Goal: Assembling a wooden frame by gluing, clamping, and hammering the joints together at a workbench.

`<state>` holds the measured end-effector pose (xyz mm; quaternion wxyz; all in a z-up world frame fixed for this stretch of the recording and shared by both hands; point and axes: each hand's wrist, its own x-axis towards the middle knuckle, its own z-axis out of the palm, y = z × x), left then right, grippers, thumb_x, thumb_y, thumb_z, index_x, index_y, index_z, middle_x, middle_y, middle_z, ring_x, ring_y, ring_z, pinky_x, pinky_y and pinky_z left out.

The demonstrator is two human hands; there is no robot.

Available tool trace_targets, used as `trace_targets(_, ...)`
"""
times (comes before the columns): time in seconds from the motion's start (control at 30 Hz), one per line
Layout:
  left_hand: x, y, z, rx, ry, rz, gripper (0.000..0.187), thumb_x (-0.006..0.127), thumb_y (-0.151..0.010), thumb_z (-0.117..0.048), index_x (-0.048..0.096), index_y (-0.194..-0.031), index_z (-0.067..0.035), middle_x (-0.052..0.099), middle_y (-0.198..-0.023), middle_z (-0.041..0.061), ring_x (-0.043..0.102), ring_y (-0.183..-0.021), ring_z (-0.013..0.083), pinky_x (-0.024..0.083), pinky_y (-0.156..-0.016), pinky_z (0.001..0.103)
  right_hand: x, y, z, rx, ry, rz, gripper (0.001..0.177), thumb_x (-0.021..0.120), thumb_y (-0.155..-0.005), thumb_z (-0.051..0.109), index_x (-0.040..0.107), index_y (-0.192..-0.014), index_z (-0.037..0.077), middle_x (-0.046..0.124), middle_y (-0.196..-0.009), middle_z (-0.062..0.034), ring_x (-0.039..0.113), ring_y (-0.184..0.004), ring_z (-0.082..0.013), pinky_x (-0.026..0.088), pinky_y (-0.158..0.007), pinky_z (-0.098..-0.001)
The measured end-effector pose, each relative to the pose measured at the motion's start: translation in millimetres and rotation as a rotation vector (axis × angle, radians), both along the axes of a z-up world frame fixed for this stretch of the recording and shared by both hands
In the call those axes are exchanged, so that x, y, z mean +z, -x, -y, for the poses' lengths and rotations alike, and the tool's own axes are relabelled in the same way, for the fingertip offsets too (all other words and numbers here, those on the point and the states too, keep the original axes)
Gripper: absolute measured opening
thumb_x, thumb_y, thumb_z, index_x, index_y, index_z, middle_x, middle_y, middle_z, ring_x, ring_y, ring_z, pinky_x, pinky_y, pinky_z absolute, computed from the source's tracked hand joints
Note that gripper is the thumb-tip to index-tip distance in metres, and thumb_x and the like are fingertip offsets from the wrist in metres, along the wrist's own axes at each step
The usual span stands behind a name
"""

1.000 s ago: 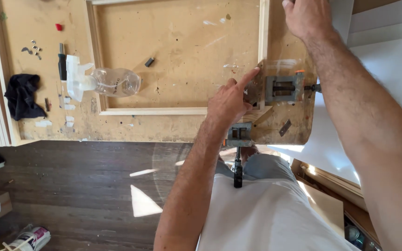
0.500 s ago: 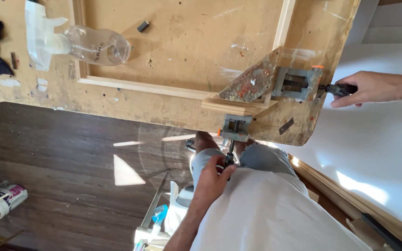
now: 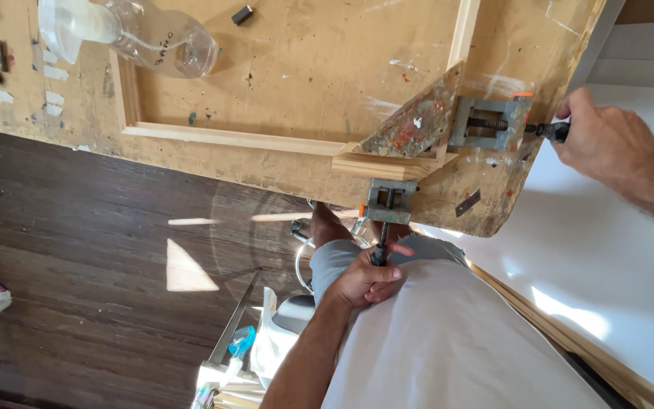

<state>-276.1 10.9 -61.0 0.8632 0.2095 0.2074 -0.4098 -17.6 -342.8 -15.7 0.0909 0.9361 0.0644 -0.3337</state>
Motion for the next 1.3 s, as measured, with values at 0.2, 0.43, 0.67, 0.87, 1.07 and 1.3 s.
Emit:
trace_targets(0.2, -3.7, 29.8, -11.8, 0.24, -0.202, -0.083, 0.058, 0.083, -0.079, 0.003, 0.046, -0.119, -0.015, 0.061, -0.095, 0.018, 0.061, -0.064, 0.025, 0.051, -0.05, 0.032, -2.0, -5.7, 45.5, -0.366, -0.328, -0.275, 0.076, 0.086, -0.074, 0.035, 0.057, -0.14, 0.011, 0.064, -0.141, -0.0051, 0.064, -0.118, -0.0266, 0.047, -0.091, -0.0422)
trace_targets(0.43, 13.0, 45.6, -16.8, 0.39, -0.546, -0.144, 0.025, 0.069, -0.092, 0.0, 0.055, -0.112, -0.003, 0.069, -0.1, 0.025, 0.072, -0.082, 0.0279, 0.06, -0.074, 0.036, -37.7, 28.3, 76.7, -1.098, -0.935, -0.472, 0.05, 0.038, -0.123, 0.036, 0.046, -0.102, -0.009, 0.028, -0.074, -0.0096, 0.024, -0.068, -0.0198, 0.022, -0.06, -0.0366)
trace_targets(0.67, -9.7, 40.5, -10.7, 0.38, 0.022, -0.597, 0.048, 0.036, -0.107, -0.035, 0.037, -0.064, -0.014, 0.025, -0.054, -0.004, 0.015, -0.044, 0.0065, 0.008, -0.034, 0.023, -44.4, 37.2, 86.1, -1.119, -1.038, -0.45, 0.047, 0.038, -0.126, 0.042, 0.049, -0.13, -0.003, 0.054, -0.091, -0.0242, 0.036, -0.066, -0.0247, 0.034, -0.062, -0.0379)
trace_targets(0.87, 2.4, 24.9, -11.5, 0.331, -0.219, -0.651, 0.049, 0.037, -0.112, -0.046, 0.042, -0.074, -0.014, 0.035, -0.048, 0.003, 0.023, -0.037, 0.0143, 0.023, -0.037, 0.03, -25.1, 44.4, 64.5, -0.969, -1.071, -0.219, 0.027, 0.062, -0.1, -0.004, 0.051, -0.122, 0.006, 0.056, -0.111, -0.0137, 0.061, -0.091, -0.0315, 0.053, -0.098, -0.0389)
trace_targets(1.07, 60.1, -25.0, -12.4, 0.099, -1.837, 0.459, 0.055, 0.066, -0.095, -0.041, 0.056, -0.129, 0.0, 0.062, -0.12, 0.016, 0.058, -0.11, 0.0279, 0.051, -0.09, 0.043, 29.4, 24.8, -14.0, 0.234, -0.754, 0.463, 0.07, 0.088, -0.086, 0.034, 0.068, -0.136, -0.01, 0.067, -0.138, -0.0272, 0.057, -0.13, -0.0408, 0.042, -0.116, -0.0513)
trace_targets(1.3, 57.4, -111.9, 30.1, 0.002, -2.07, 0.745, 0.093, 0.052, -0.087, -0.074, 0.051, -0.133, 0.006, 0.057, -0.134, 0.023, 0.055, -0.124, 0.0408, 0.043, -0.103, 0.052, 2.3, -5.9, -90.7, 0.489, -0.609, 0.426, 0.111, 0.076, -0.067, 0.077, 0.065, -0.139, -0.007, 0.06, -0.138, -0.0212, 0.057, -0.12, -0.0352, 0.049, -0.107, -0.0477)
